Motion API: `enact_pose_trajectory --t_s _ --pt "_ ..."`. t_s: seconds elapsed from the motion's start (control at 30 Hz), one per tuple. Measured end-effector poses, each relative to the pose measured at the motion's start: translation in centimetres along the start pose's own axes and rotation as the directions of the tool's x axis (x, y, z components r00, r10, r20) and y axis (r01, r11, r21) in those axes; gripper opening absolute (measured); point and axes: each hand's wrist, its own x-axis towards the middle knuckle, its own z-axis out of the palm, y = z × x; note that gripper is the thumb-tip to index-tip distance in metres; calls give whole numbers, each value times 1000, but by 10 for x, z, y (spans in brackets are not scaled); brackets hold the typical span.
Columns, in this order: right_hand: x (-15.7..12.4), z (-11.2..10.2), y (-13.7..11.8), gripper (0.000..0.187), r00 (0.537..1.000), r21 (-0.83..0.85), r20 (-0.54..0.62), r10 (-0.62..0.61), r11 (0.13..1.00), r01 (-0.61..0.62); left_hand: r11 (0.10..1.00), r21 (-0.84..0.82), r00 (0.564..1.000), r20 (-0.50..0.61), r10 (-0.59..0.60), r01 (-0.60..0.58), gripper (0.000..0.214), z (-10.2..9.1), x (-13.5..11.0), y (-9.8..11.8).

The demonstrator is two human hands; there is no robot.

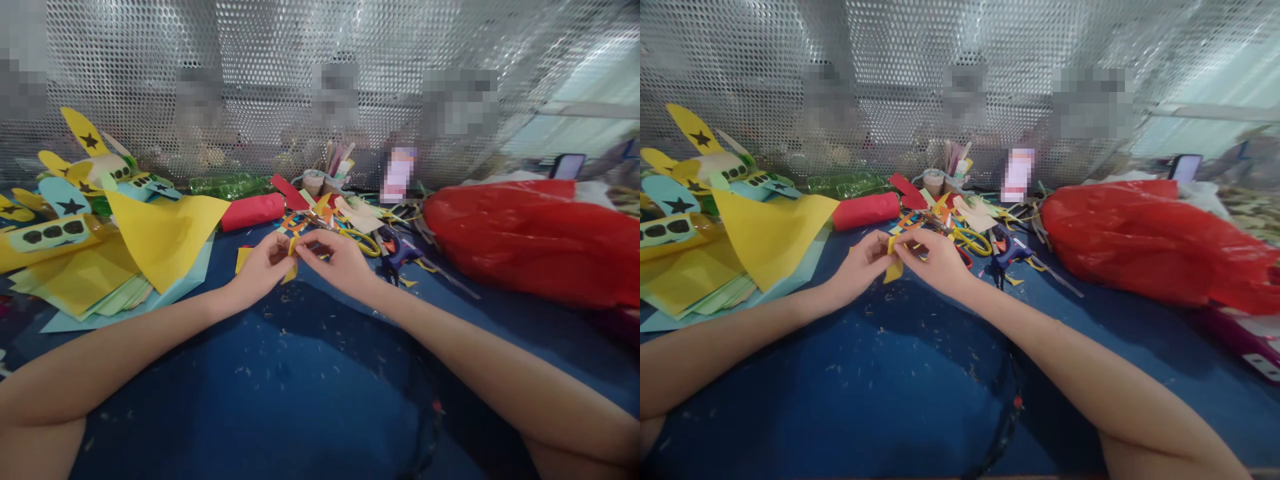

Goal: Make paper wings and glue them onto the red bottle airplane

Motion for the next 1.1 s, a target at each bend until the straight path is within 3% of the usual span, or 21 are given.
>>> enact_pose_trajectory --t_s 0.1,0.17,0.23,0.3,0.4,0.53,0.63,0.73,0.8,0.87,0.93,1.0,1.1 --pt "6 -8 7 14 998 75 52 24 997 -28 988 -111 991 -68 -114 106 12 -2 2 -1" --pt "10 -15 16 24 994 70 78 75 994 -81 959 -221 970 -129 -208 176 11 -3 4 -4" --pt "14 -23 27 32 985 -40 91 144 989 -141 919 -329 939 -186 -290 219 10 -3 6 -6" --pt "17 -28 38 22 967 -174 153 202 969 -174 883 -411 912 -228 -341 227 8 -4 7 -8" --pt "17 -29 49 6 942 -331 269 201 938 -105 867 -449 906 -238 -349 216 9 -4 8 -11" --pt "18 -23 46 12 919 -415 375 118 908 52 881 -434 921 -236 -311 187 17 -4 7 -16" --pt "19 -27 35 15 943 -491 312 114 869 58 892 -412 924 -237 -300 184 22 -5 6 -18" --pt "12 -45 23 18 968 -660 89 233 742 -118 889 -415 930 -210 -302 195 25 -5 4 -17" --pt "2 -63 21 27 932 -813 -63 357 523 -255 886 -423 936 -193 -293 190 24 -5 4 -15" --pt "-12 -81 26 39 857 -900 -172 485 277 -337 890 -418 942 -186 -280 182 21 -4 3 -12" --pt "-24 -98 37 50 795 -913 -247 554 140 -382 898 -400 943 -188 -273 180 19 -3 4 -10" --pt "-31 -110 51 54 731 -888 -285 620 115 -444 904 -384 944 -185 -273 186 18 -2 4 -9" --pt "-34 -120 69 54 587 -718 -245 772 262 -644 905 -376 941 -183 -284 200 18 -1 4 -9"
